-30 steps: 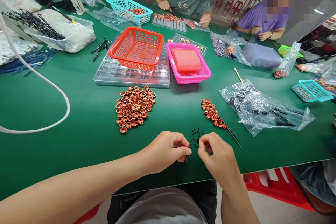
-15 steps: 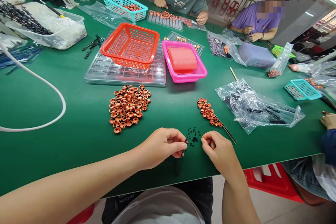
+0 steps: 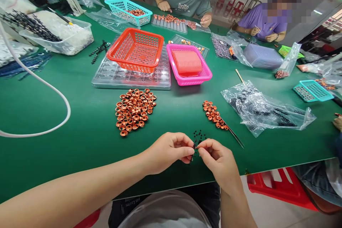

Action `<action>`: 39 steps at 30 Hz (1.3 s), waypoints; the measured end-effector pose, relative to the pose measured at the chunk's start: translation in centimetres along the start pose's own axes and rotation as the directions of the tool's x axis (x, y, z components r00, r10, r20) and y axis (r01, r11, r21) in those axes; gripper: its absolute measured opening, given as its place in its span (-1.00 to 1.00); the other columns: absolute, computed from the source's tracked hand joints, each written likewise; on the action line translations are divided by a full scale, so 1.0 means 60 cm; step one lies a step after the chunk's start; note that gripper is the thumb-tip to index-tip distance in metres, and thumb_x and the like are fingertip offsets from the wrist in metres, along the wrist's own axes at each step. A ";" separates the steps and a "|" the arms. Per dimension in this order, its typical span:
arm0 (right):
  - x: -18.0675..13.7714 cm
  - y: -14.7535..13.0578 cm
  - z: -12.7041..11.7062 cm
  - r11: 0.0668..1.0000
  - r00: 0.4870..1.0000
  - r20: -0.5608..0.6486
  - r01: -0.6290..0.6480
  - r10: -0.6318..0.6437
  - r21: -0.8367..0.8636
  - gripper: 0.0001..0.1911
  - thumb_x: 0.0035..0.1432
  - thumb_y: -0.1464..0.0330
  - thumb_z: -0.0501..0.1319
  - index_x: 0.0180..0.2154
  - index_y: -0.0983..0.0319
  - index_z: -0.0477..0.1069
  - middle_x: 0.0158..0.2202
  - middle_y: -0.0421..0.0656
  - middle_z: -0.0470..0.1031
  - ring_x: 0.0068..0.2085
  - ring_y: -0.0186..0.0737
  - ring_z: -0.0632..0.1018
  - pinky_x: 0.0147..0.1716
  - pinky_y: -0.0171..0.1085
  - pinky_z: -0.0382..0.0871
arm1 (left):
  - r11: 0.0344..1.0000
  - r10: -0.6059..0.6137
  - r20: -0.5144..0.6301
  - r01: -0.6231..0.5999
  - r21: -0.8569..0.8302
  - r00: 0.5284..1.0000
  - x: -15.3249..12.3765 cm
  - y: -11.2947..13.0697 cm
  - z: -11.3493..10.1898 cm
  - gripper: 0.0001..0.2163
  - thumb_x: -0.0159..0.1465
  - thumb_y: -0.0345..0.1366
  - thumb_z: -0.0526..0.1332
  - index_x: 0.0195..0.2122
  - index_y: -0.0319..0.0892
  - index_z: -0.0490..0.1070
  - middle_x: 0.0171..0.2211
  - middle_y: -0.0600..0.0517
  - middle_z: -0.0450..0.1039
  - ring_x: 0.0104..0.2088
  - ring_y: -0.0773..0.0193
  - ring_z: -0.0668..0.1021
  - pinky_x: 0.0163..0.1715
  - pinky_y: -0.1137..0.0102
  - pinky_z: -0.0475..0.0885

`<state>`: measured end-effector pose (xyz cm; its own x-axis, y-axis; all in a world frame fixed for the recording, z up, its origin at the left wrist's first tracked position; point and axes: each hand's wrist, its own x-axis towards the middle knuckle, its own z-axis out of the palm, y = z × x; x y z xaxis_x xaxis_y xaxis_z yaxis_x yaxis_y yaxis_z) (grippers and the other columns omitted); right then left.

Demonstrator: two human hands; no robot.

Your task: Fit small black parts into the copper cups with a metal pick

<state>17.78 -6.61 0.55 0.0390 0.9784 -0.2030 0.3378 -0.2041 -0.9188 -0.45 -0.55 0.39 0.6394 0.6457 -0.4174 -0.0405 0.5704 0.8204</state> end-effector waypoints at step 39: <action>0.011 0.037 -0.045 0.723 0.984 -0.125 0.008 -0.130 -0.690 -0.85 0.13 0.26 0.12 -0.43 0.15 0.35 -0.50 -0.28 0.40 -0.51 -0.32 0.40 -0.49 -0.32 0.21 | 0.998 0.064 -0.036 -0.064 -0.004 0.997 0.000 -0.009 0.007 -0.82 0.11 -0.25 0.27 -0.39 -0.27 0.35 -0.53 0.06 0.40 -0.46 0.31 0.50 -0.40 0.36 0.47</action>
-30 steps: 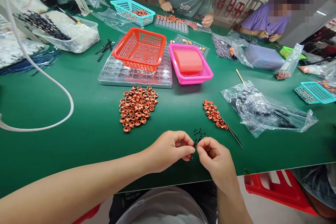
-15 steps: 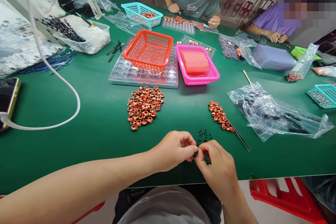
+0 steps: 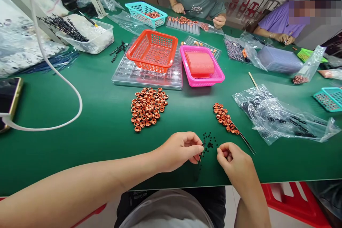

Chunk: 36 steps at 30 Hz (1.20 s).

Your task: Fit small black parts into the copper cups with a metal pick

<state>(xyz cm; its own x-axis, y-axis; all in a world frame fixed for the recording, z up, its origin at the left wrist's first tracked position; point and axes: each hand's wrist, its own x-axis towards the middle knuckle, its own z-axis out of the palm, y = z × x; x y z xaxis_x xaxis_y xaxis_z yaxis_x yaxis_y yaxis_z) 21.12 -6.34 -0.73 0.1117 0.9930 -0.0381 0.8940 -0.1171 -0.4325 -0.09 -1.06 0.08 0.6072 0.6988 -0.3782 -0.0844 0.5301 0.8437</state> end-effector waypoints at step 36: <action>-0.016 -0.075 0.020 0.962 0.969 -0.187 0.195 -0.159 0.192 -0.90 0.13 0.42 0.12 -0.44 0.19 0.33 -0.51 -0.28 0.36 -0.55 -0.38 0.34 -0.53 -0.37 0.21 | 0.972 0.060 -0.087 -0.039 0.234 0.994 -0.011 0.009 0.005 -0.85 0.16 -0.25 0.22 -0.44 -0.24 0.37 -0.54 0.05 0.45 -0.47 0.30 0.51 -0.40 0.41 0.43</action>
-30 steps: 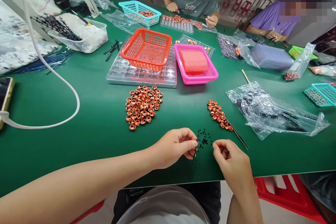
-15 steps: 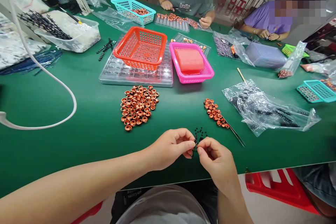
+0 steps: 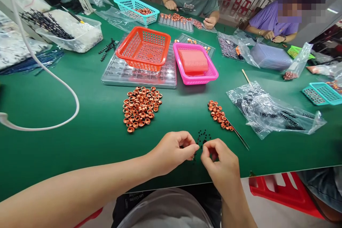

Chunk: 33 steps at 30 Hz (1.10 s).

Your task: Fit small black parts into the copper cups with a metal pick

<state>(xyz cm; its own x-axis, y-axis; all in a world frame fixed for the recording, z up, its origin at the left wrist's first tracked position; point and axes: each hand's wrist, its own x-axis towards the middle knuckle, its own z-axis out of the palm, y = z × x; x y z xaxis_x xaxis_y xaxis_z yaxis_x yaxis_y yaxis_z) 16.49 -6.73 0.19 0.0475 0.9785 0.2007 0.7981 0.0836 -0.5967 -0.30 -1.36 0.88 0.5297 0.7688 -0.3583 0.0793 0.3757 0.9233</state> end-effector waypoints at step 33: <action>-0.008 0.003 -0.015 0.785 0.897 0.392 -0.388 0.203 0.483 -0.86 0.15 0.31 0.15 -0.39 0.24 0.36 -0.53 -0.27 0.28 -0.54 -0.39 0.27 -0.59 -0.41 0.13 | 0.987 0.090 0.168 -0.065 -0.147 0.982 0.006 -0.010 -0.009 -0.88 0.23 -0.28 0.19 -0.36 -0.22 0.30 -0.46 0.10 0.34 -0.42 0.37 0.44 -0.32 0.42 0.38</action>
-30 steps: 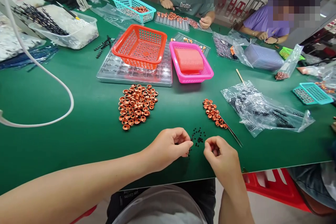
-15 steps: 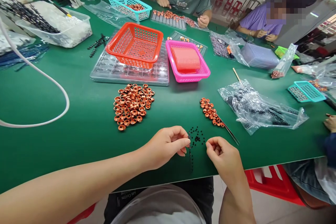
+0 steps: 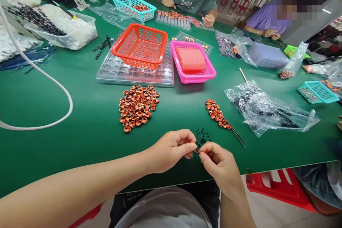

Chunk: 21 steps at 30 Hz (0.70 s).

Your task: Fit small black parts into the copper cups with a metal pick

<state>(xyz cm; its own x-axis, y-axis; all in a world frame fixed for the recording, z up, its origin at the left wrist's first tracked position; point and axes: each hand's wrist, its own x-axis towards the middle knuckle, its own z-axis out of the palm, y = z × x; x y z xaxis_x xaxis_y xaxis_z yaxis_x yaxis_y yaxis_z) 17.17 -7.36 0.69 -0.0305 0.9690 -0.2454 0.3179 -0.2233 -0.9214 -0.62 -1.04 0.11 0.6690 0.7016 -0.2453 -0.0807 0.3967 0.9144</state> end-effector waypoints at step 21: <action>0.005 0.001 0.044 0.630 0.757 -0.166 0.377 -0.631 -0.678 -0.87 0.12 0.54 0.11 -0.43 0.23 0.28 -0.50 -0.24 0.36 -0.48 -0.35 0.36 -0.48 -0.35 0.18 | 0.996 -0.031 -0.166 0.044 0.076 0.986 -0.006 0.002 0.015 -0.86 0.15 -0.27 0.25 -0.42 -0.23 0.37 -0.48 0.07 0.45 -0.42 0.30 0.51 -0.34 0.40 0.44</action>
<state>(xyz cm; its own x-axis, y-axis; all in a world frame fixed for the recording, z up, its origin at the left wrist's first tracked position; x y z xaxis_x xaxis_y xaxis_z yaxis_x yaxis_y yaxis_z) 14.70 -7.34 -0.22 -0.0668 0.8926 0.4460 0.8319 0.2966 -0.4691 -0.21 -1.80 0.60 0.5397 0.7774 -0.3232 0.0052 0.3808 0.9246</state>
